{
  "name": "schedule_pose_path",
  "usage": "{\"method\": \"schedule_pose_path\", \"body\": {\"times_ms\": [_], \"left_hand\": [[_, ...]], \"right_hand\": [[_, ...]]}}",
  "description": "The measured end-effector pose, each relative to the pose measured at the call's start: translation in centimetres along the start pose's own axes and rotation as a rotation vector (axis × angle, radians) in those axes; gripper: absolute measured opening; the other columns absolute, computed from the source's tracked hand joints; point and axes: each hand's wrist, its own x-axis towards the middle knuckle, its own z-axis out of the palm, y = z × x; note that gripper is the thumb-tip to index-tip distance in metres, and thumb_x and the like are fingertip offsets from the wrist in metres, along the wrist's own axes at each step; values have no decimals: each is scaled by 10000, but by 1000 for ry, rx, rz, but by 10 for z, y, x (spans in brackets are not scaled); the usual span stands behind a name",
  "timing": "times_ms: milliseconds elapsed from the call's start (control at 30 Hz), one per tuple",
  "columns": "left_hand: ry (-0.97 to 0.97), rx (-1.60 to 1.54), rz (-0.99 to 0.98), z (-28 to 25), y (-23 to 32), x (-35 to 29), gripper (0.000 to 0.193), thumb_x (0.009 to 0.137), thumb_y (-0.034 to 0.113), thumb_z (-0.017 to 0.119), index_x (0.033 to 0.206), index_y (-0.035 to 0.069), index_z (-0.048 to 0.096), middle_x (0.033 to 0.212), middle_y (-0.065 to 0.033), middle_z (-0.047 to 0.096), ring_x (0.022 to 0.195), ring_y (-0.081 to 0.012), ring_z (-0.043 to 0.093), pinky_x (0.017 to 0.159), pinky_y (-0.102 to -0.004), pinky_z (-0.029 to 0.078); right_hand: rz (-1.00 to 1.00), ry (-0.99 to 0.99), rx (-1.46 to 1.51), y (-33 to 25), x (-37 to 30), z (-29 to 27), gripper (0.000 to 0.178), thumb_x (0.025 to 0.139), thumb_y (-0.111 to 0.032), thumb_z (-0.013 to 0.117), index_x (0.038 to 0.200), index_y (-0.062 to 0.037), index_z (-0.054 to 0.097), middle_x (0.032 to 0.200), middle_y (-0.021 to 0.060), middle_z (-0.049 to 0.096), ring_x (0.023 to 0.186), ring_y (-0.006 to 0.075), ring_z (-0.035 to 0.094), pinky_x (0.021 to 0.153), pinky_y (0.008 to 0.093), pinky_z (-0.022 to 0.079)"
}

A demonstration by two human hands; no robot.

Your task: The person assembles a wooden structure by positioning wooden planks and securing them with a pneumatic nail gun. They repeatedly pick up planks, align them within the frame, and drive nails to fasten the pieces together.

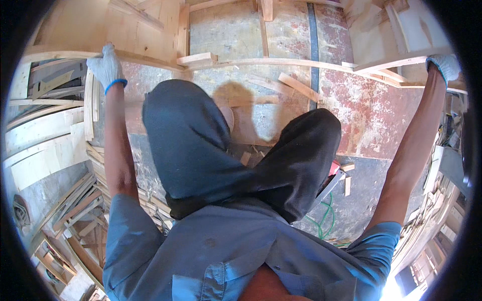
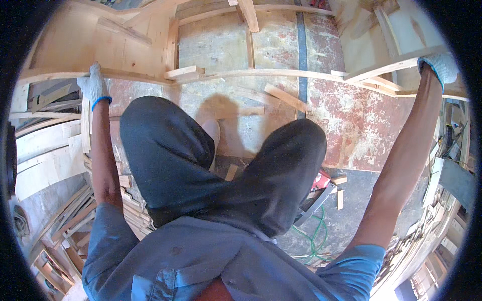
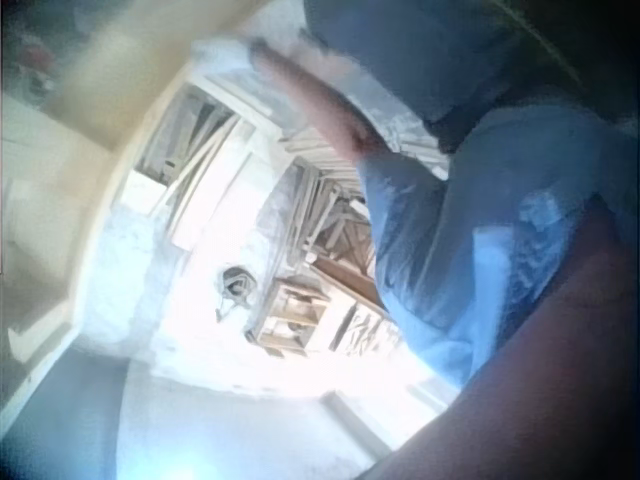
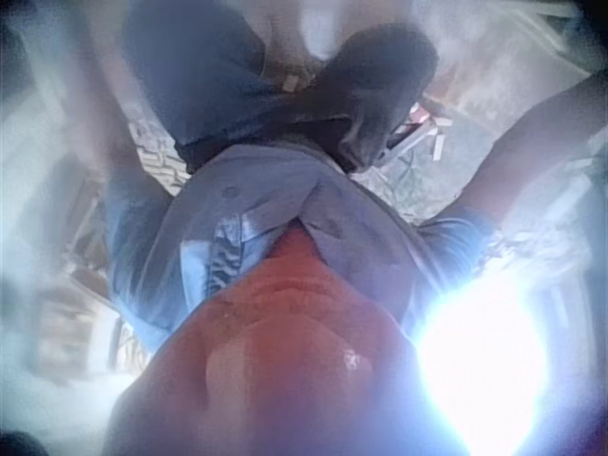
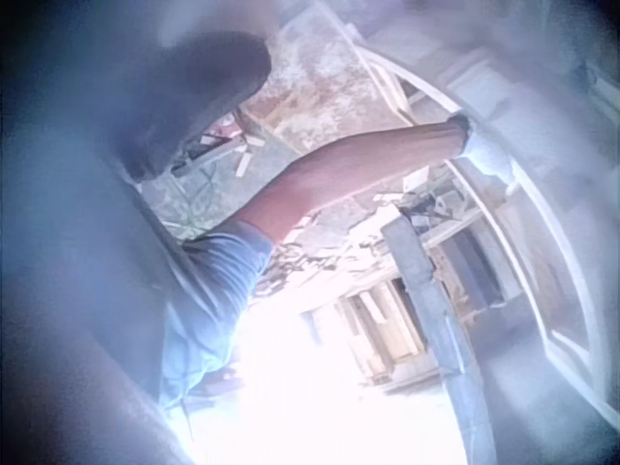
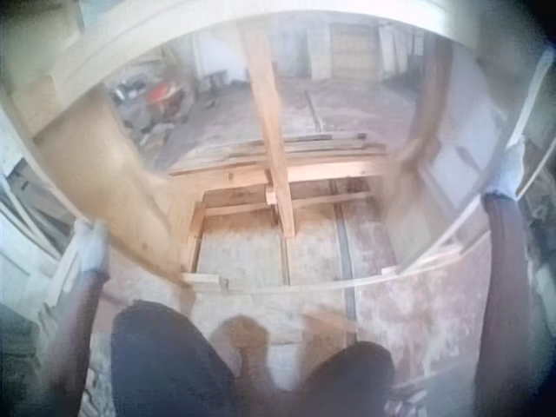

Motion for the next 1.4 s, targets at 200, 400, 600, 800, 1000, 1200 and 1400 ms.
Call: {"method": "schedule_pose_path", "body": {"times_ms": [200,400,600,800,1000,1200,1400], "left_hand": [[21,200,3,-1,-21,15,784,782,474,781,1163,-170,548,1168,-371,635,1129,-452,628,989,-461,483],[-189,-46,7,-14,-32,54,638,805,328,811,1155,-162,599,1050,-218,721,892,-237,668,833,-379,531],[-309,133,80,-16,-29,-17,400,978,257,655,1227,-43,563,1073,-96,644,990,-166,589,867,-335,501],[-864,320,152,13,-141,-119,449,985,233,614,1375,15,574,1245,-184,677,1177,-287,644,994,-406,502],[-890,312,793,107,-63,-184,385,946,190,595,1281,0,599,1250,-255,643,1165,-409,626,999,-454,496],[-818,278,828,194,-96,-176,291,988,313,545,1096,75,673,1055,-185,698,920,-401,677,789,-510,541],[-621,399,939,229,-116,-185,261,1017,307,511,910,131,672,871,-83,679,725,-307,673,628,-473,533]], "right_hand": [[-149,210,237,-8,-76,20,193,960,-145,618,1127,-82,692,1060,96,734,990,255,711,837,371,591],[90,-191,1280,-105,-336,76,268,972,-255,647,1165,-77,701,1095,154,733,1007,291,713,912,399,557],[-141,-759,1006,-214,-394,3,425,910,-383,650,1160,-41,683,1107,216,708,1044,388,670,906,461,520],[-299,-295,923,-325,-461,-7,500,878,-412,658,1210,-39,654,1220,153,647,1245,345,546,1105,541,355],[-430,-432,1183,-290,-528,-92,420,848,-185,703,1228,-13,656,1277,171,653,1219,364,590,1062,483,445],[391,-730,923,-137,-565,-86,381,834,-189,707,1194,-69,670,1077,186,698,1101,384,657,919,455,519],[600,-816,723,-97,-603,-109,392,828,-204,719,1194,-74,667,1057,192,703,1064,392,666,889,468,526]]}}
